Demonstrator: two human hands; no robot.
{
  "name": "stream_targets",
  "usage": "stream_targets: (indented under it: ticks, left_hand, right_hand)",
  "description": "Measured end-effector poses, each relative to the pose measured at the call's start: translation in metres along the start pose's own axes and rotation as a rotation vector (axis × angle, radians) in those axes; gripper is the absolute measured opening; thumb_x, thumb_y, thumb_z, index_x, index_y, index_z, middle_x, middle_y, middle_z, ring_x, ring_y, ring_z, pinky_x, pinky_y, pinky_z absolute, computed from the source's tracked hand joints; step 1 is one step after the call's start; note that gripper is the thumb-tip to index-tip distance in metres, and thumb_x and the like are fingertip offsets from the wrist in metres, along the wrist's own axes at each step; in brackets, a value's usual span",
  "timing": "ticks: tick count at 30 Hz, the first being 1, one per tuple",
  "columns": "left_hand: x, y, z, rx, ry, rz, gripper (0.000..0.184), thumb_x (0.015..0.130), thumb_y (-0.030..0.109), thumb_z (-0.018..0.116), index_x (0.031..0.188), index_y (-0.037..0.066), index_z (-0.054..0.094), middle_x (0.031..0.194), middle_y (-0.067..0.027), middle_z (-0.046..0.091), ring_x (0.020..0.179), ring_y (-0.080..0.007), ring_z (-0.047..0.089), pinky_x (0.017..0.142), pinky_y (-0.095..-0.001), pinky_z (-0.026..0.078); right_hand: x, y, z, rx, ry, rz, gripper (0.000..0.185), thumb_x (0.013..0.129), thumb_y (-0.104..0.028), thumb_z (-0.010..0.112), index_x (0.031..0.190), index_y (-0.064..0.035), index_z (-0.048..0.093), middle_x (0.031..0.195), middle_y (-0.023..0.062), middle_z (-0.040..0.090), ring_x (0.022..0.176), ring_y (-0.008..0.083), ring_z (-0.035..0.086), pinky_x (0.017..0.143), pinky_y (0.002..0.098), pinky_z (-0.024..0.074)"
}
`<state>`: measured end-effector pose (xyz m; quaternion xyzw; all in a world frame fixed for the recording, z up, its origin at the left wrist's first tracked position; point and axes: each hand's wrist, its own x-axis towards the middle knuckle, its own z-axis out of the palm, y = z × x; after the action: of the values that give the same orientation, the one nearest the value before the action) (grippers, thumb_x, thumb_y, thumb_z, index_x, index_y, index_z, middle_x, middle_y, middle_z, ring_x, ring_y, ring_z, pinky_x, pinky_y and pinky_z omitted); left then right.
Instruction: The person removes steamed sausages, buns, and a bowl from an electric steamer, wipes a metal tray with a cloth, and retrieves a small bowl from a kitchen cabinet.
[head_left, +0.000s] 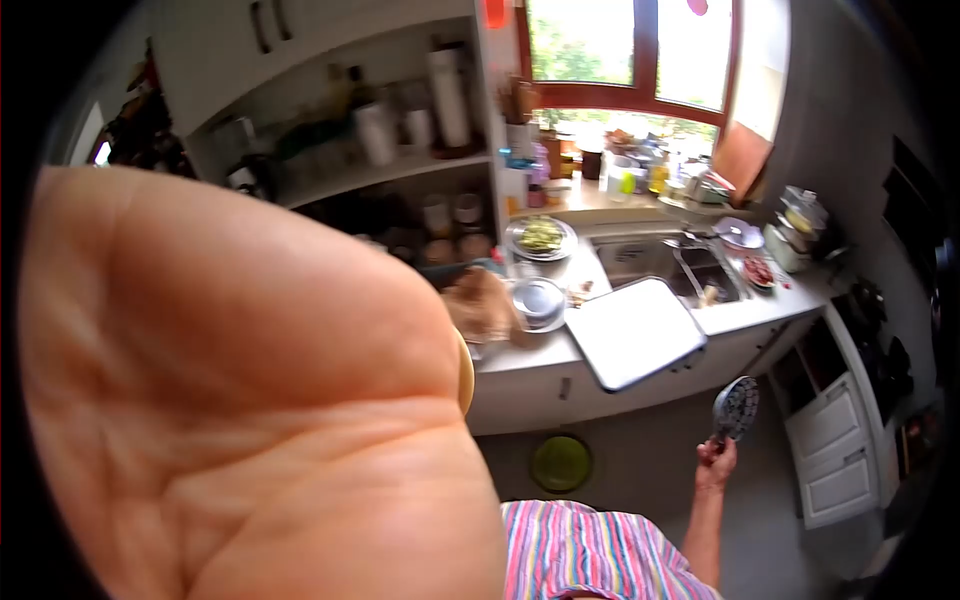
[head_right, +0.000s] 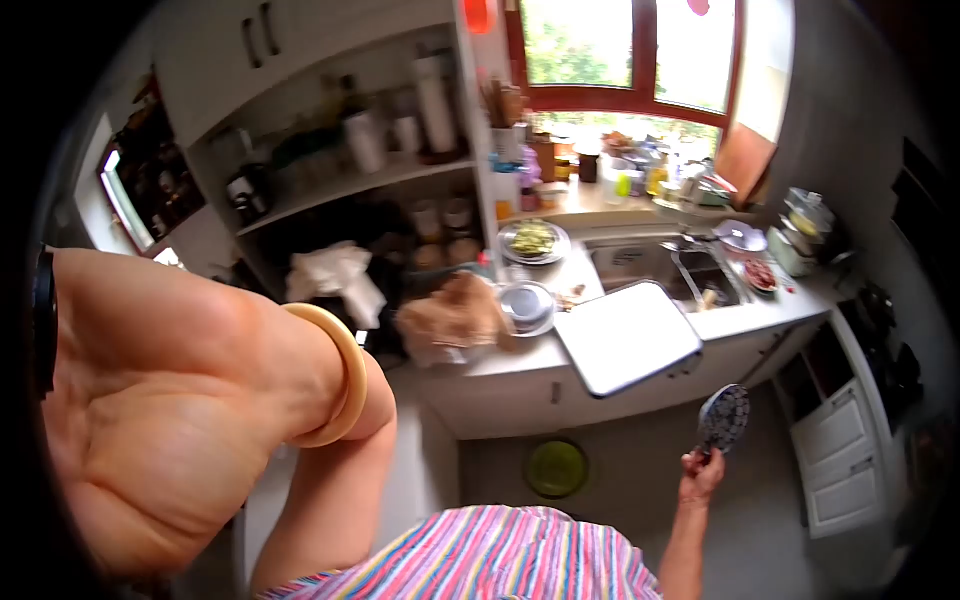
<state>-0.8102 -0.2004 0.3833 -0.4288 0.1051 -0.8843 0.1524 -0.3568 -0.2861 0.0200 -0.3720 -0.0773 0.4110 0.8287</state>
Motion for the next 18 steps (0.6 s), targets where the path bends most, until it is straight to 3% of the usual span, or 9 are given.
stream_targets:
  ticks: [3, 4, 5, 7, 9, 11, 14, 16, 18]
  left_hand:
    - [-0.079, 0.013, 0.073, -0.059, 0.025, -0.099, 0.019, 0.081, -0.003, 0.038, 0.095, 0.003, 0.049, 0.083, -0.0077, 0.051, 0.075, -0.0211, 0.048, 0.069, -0.0298, 0.042]
    - [-0.105, 0.012, 0.103, -0.111, 0.037, -0.153, 0.019, 0.08, -0.003, 0.038, 0.095, 0.003, 0.049, 0.083, -0.0077, 0.051, 0.075, -0.0211, 0.048, 0.069, -0.0298, 0.042]
    - [-0.129, 0.009, 0.128, -0.154, 0.033, -0.203, 0.019, 0.08, -0.003, 0.038, 0.095, 0.003, 0.049, 0.083, -0.0077, 0.051, 0.074, -0.0211, 0.048, 0.069, -0.0298, 0.042]
    - [-0.158, 0.001, 0.17, -0.218, 0.025, -0.232, 0.019, 0.08, -0.004, 0.038, 0.095, 0.003, 0.049, 0.082, -0.0078, 0.051, 0.074, -0.0211, 0.048, 0.069, -0.0297, 0.043]
    - [-0.181, -0.002, 0.194, -0.212, 0.025, -0.25, 0.019, 0.08, -0.004, 0.038, 0.095, 0.003, 0.049, 0.082, -0.0078, 0.051, 0.074, -0.0212, 0.048, 0.069, -0.0297, 0.043]
    - [-0.211, 0.003, 0.223, -0.221, 0.027, -0.275, 0.02, 0.08, -0.004, 0.038, 0.095, 0.003, 0.049, 0.082, -0.0079, 0.051, 0.074, -0.0212, 0.048, 0.069, -0.0297, 0.043]
    - [-0.283, 0.013, 0.275, -0.275, -0.001, -0.384, 0.02, 0.08, -0.005, 0.038, 0.094, 0.002, 0.049, 0.081, -0.0079, 0.051, 0.073, -0.0212, 0.048, 0.069, -0.0296, 0.043]
    - [-0.329, 0.019, 0.302, -0.29, -0.009, -0.478, 0.02, 0.08, -0.005, 0.038, 0.094, 0.002, 0.049, 0.081, -0.008, 0.051, 0.073, -0.0213, 0.048, 0.069, -0.0295, 0.043]
    - [-0.357, 0.028, 0.314, -0.272, -0.068, -0.503, 0.02, 0.08, -0.006, 0.038, 0.094, 0.002, 0.049, 0.081, -0.008, 0.051, 0.073, -0.0213, 0.048, 0.069, -0.0295, 0.043]
  right_hand:
    - [0.014, -0.051, -0.042, 0.072, 0.019, -0.061, 0.022, 0.09, -0.021, 0.043, 0.071, -0.0105, 0.042, 0.052, 0.0, 0.036, 0.045, 0.0097, 0.031, 0.045, 0.0265, 0.0289]
    - [0.022, -0.068, -0.069, 0.068, -0.09, -0.083, 0.021, 0.09, -0.021, 0.043, 0.071, -0.0108, 0.043, 0.052, -0.001, 0.033, 0.044, 0.0097, 0.03, 0.045, 0.027, 0.0275]
    - [0.026, -0.076, -0.084, 0.037, -0.023, -0.143, 0.019, 0.09, -0.021, 0.044, 0.073, -0.0107, 0.045, 0.051, -0.002, 0.03, 0.044, 0.0094, 0.03, 0.043, 0.0259, 0.0257]
    - [0.042, -0.102, -0.128, 0.103, -0.119, -0.139, 0.018, 0.09, -0.022, 0.044, 0.076, -0.0105, 0.048, 0.052, -0.0026, 0.032, 0.043, 0.0087, 0.03, 0.042, 0.0245, 0.0246]
    - [0.044, -0.138, -0.13, 0.018, 0.102, -0.17, 0.016, 0.09, -0.02, 0.043, 0.081, -0.0099, 0.05, 0.054, -0.0018, 0.036, 0.043, 0.0079, 0.031, 0.04, 0.0232, 0.0246]
    - [0.052, -0.167, -0.135, -0.086, 0.18, -0.164, 0.013, 0.09, -0.018, 0.041, 0.087, -0.0096, 0.051, 0.058, -0.0009, 0.04, 0.044, 0.0073, 0.031, 0.04, 0.0234, 0.0257]
    - [0.09, -0.175, -0.152, -0.115, 0.156, -0.14, 0.006, 0.087, -0.012, 0.048, 0.093, -0.0099, 0.049, 0.067, -0.0011, 0.043, 0.046, 0.0076, 0.032, 0.041, 0.0244, 0.0286]
    - [0.12, -0.167, -0.159, -0.166, 0.238, -0.103, 0.007, 0.087, -0.013, 0.051, 0.087, -0.0112, 0.044, 0.067, -0.0007, 0.043, 0.045, 0.0089, 0.036, 0.041, 0.0265, 0.0332]
    - [0.145, -0.166, -0.149, -0.304, 0.243, -0.025, 0.01, 0.087, -0.015, 0.052, 0.085, -0.0111, 0.043, 0.065, -0.0019, 0.043, 0.047, 0.0061, 0.039, 0.043, 0.0211, 0.0373]
